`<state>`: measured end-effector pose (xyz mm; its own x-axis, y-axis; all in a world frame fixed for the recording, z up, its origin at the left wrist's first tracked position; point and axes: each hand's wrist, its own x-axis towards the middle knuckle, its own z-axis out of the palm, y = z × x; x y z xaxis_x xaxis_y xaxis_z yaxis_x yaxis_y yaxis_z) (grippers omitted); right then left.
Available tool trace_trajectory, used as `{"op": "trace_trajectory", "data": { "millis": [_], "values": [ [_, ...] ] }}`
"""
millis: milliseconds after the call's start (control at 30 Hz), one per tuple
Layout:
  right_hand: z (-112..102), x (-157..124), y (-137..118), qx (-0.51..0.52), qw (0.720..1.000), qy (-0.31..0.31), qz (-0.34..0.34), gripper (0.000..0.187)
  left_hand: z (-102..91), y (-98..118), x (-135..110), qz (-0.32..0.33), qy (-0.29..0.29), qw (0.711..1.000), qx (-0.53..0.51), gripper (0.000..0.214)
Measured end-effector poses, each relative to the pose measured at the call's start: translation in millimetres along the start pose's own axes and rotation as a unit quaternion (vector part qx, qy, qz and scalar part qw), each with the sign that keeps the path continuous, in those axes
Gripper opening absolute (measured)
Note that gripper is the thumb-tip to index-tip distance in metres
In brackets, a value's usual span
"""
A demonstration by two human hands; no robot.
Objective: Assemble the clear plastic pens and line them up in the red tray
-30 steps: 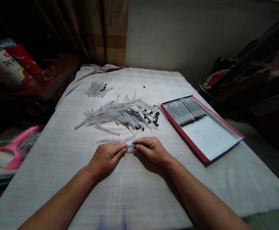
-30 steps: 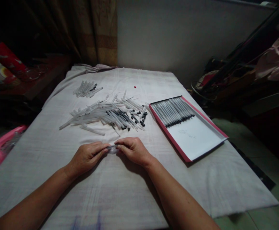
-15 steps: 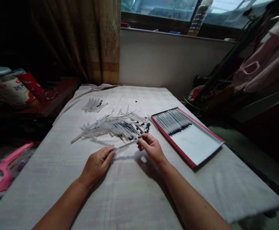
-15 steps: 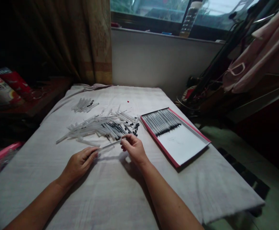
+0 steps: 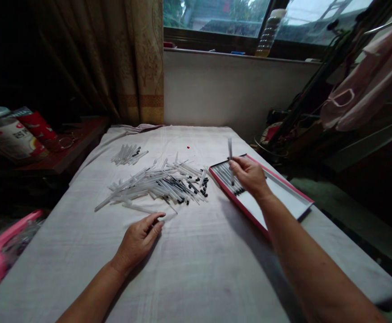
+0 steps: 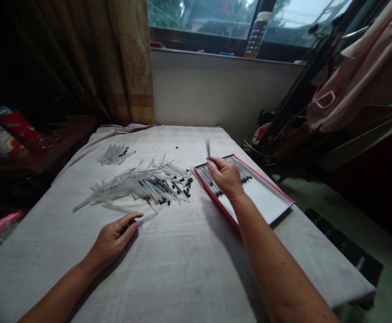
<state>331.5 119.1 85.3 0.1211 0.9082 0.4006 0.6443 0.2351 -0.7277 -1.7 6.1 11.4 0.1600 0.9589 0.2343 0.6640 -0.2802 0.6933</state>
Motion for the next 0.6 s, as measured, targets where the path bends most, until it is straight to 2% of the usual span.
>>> {"op": "trace_trajectory", "data": {
  "millis": [33, 100, 200, 267, 333, 600],
  "values": [
    [-13.6, 15.1, 13.6, -0.092, 0.996, 0.008, 0.017, 0.037, 0.4, -0.5, 0.6, -0.001, 0.004, 1.0, 0.0, 0.034],
    [-32.2, 37.4, 38.1, -0.267, 0.96, -0.013, 0.085, 0.036, 1.4, -1.2, 1.5, -0.005, 0.006, 1.0, -0.002, 0.033],
    [-40.3, 52.7, 64.4, -0.411, 0.9, -0.08, 0.125, 0.038, 2.7, -1.9, 1.8, -0.012, 0.01, 1.0, -0.001, 0.033],
    [-37.7, 55.7, 75.2, -0.45, 0.876, -0.108, 0.132, 0.039, 3.4, -2.3, 1.7, -0.012, 0.015, 1.0, 0.001, 0.032],
    [-33.6, 56.6, 82.6, -0.467, 0.865, -0.122, 0.133, 0.04, 3.9, -2.8, 1.5, -0.009, 0.018, 1.0, 0.002, 0.032],
    [-26.4, 54.1, 92.9, -0.485, 0.854, -0.137, 0.126, 0.04, 4.6, -4.4, 1.8, -0.008, 0.015, 1.0, -0.003, 0.03]
  ]
}}
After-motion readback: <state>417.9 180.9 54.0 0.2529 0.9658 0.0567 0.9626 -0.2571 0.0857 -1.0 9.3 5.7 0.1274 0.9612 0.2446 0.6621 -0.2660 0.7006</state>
